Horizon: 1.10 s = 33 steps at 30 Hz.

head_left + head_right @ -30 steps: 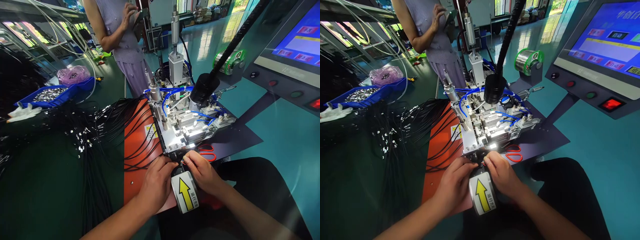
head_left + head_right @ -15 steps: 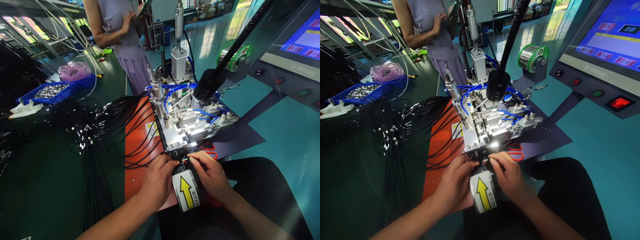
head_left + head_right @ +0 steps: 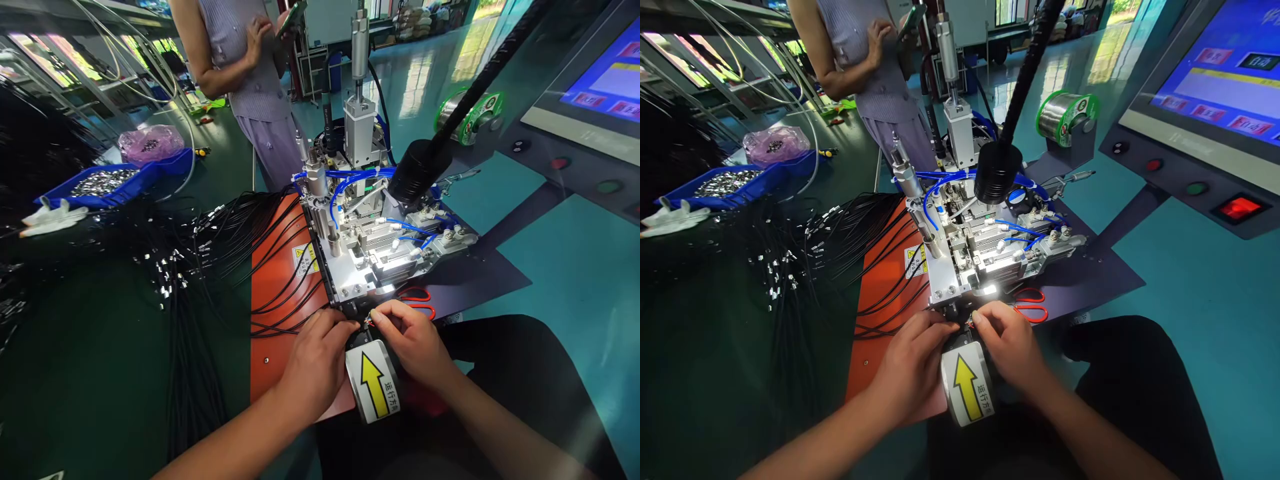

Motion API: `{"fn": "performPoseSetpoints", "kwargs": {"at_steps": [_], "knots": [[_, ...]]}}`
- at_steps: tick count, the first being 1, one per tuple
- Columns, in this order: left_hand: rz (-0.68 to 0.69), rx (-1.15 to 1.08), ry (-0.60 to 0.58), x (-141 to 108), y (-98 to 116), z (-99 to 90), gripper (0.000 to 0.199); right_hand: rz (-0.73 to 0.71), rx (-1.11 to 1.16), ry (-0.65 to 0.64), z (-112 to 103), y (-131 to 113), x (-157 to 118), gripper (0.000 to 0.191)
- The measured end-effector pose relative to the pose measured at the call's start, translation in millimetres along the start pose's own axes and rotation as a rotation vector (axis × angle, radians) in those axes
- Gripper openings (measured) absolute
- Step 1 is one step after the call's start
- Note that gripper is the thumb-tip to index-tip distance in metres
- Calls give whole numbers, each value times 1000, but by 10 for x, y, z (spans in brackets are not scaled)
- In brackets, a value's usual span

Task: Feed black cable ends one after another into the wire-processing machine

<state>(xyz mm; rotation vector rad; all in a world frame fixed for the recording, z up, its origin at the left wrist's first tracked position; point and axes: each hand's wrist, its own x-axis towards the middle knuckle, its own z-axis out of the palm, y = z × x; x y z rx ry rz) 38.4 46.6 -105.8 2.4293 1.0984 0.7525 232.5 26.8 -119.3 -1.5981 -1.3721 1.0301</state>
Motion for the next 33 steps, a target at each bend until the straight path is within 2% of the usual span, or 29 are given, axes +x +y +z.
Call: {"fn": "performPoseSetpoints", "kwargs": {"at_steps": [9,19,27,33], "knots": [[11,7,-3,9,13,-5,27,-54,-104,35,18,-1,-4,24],[114,92,7,21,-6,-8,24,-15,-82,7,27,-12,-3,26],[47,86,5,1,23,17,22,-84,-83,-4,28,6,1,25],[22,62,-18,-21,-7,51,22,-69,-76,6,69,15,12,26]]}}
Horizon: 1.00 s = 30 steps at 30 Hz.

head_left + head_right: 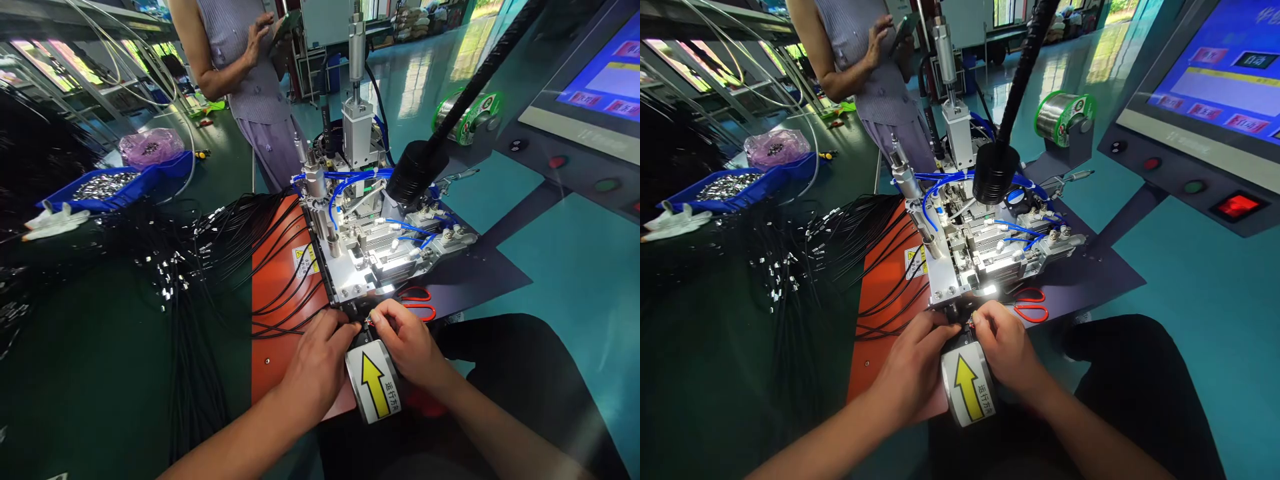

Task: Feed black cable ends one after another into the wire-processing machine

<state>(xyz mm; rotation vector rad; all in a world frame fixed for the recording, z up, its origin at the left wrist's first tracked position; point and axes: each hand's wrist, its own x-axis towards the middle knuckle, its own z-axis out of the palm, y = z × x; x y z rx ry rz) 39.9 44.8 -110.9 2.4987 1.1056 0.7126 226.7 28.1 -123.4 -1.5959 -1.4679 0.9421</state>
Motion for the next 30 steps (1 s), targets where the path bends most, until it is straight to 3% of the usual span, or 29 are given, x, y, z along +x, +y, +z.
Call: {"fn": "performPoseSetpoints", "kwargs": {"at_steps": [9,16,30], "knots": [[-14,-31,-11,-9,-2,16,26,173,60,-6,-72,90,-71,28],[-13,-38,-35,-12,-6,4,26,106,98,-114,-149,38,-137,22],[3,-45,3,-11,-15,6,23,-29,-130,-21,-119,-86,-89,18]]}}
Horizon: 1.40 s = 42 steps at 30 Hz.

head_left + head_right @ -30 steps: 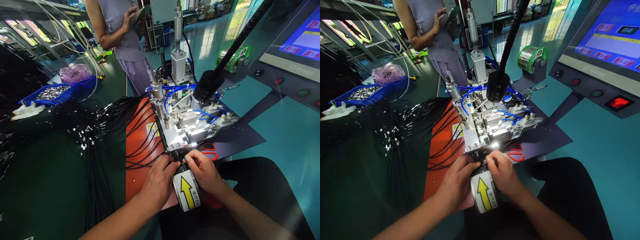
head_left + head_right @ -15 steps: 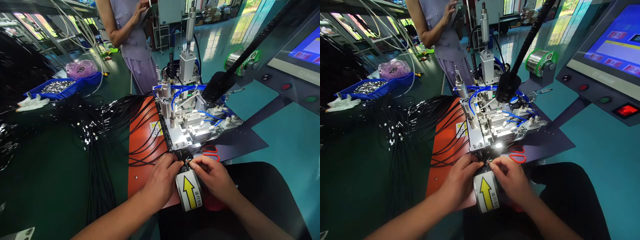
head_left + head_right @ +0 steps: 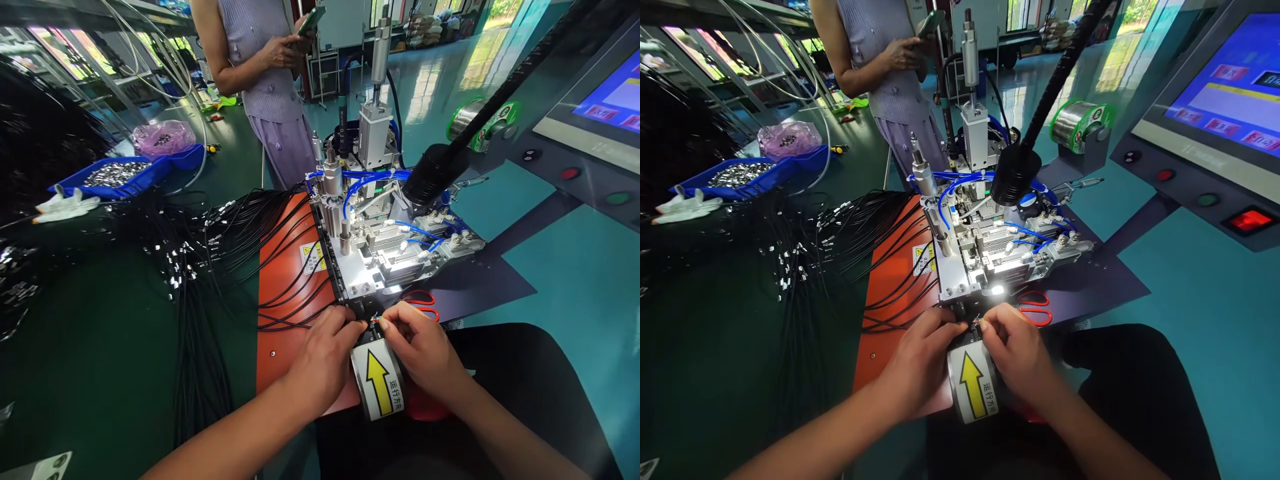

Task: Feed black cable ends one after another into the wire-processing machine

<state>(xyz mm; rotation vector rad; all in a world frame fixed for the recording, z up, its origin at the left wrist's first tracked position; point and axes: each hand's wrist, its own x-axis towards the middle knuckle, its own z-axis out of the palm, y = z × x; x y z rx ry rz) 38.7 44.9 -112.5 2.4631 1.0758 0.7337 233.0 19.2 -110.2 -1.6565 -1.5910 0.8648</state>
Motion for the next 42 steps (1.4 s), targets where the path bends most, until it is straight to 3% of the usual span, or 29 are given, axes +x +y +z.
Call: {"fn": "performPoseSetpoints", "kwargs": {"at_steps": [9,12,15,18,26,33,42], "knots": [[12,-7,5,-4,-6,20,24,86,27,-31,-10,166,6,20],[22,-10,5,0,-3,14,21,-9,-5,28,-59,141,17,18],[19,-11,8,1,-5,8,23,-149,-26,2,-86,73,64,16],[22,-11,11,1,-11,11,23,-192,-55,-23,-82,39,104,15],[23,43,14,-3,10,5,21,-116,-74,-28,-24,40,134,19],[-8,174,-100,27,94,-187,23,56,-56,-126,6,44,160,30],[-88,287,-147,101,175,-271,15,55,-12,-80,6,27,163,28]]}}
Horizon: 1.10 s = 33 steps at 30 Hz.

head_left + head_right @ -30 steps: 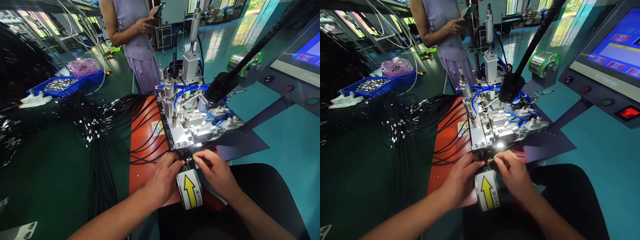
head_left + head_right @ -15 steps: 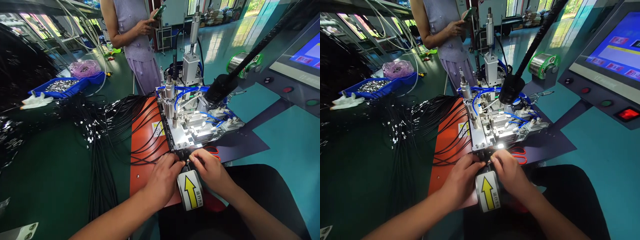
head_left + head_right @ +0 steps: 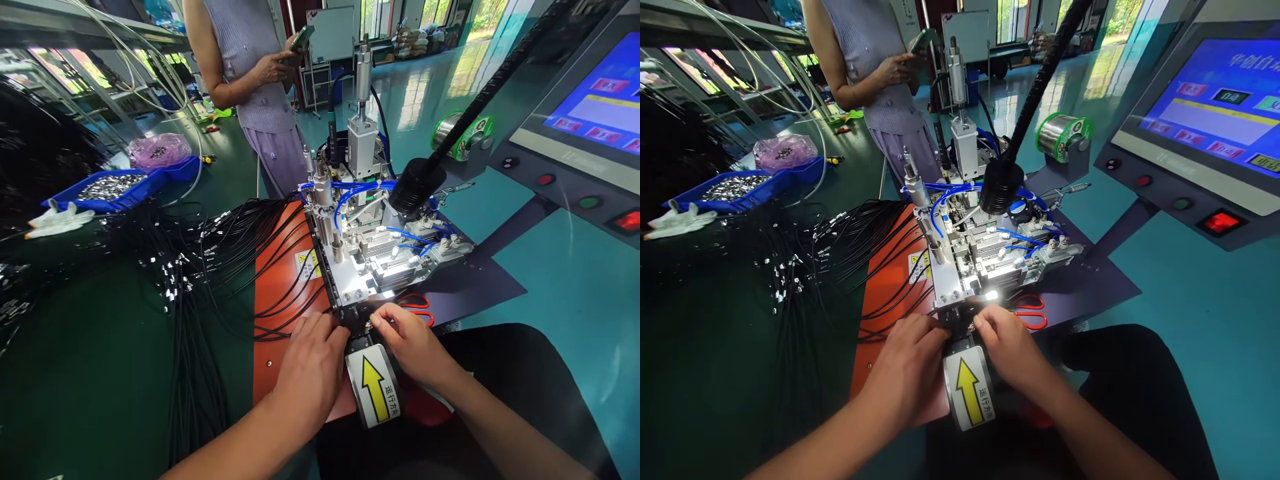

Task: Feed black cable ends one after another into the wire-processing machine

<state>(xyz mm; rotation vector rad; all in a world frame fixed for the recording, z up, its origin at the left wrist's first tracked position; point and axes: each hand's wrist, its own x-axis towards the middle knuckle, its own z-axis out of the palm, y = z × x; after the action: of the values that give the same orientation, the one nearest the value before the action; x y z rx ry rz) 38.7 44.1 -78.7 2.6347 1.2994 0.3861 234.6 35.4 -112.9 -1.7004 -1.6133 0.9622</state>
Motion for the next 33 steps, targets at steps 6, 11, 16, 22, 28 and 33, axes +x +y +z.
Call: {"fn": "performPoseSetpoints", "kwargs": {"at_steps": [6,11,16,22,28,33], "knots": [[16,9,-183,-70,-13,-103,22,-89,124,128,-26,-90,-380,20],[19,-36,-416,-84,-31,-267,56,-410,74,-81,86,-146,-668,17],[-148,-256,-304,-17,-254,-892,34,-575,5,-122,119,-127,-664,18],[-757,220,-54,-337,-725,-1517,22,-594,29,-154,121,-74,-633,18],[-991,266,-277,-780,-699,-680,23,-627,2,-174,117,-63,-649,20],[-1092,211,-191,-825,-717,-504,8,-679,-11,-221,100,-53,-618,21]]}}
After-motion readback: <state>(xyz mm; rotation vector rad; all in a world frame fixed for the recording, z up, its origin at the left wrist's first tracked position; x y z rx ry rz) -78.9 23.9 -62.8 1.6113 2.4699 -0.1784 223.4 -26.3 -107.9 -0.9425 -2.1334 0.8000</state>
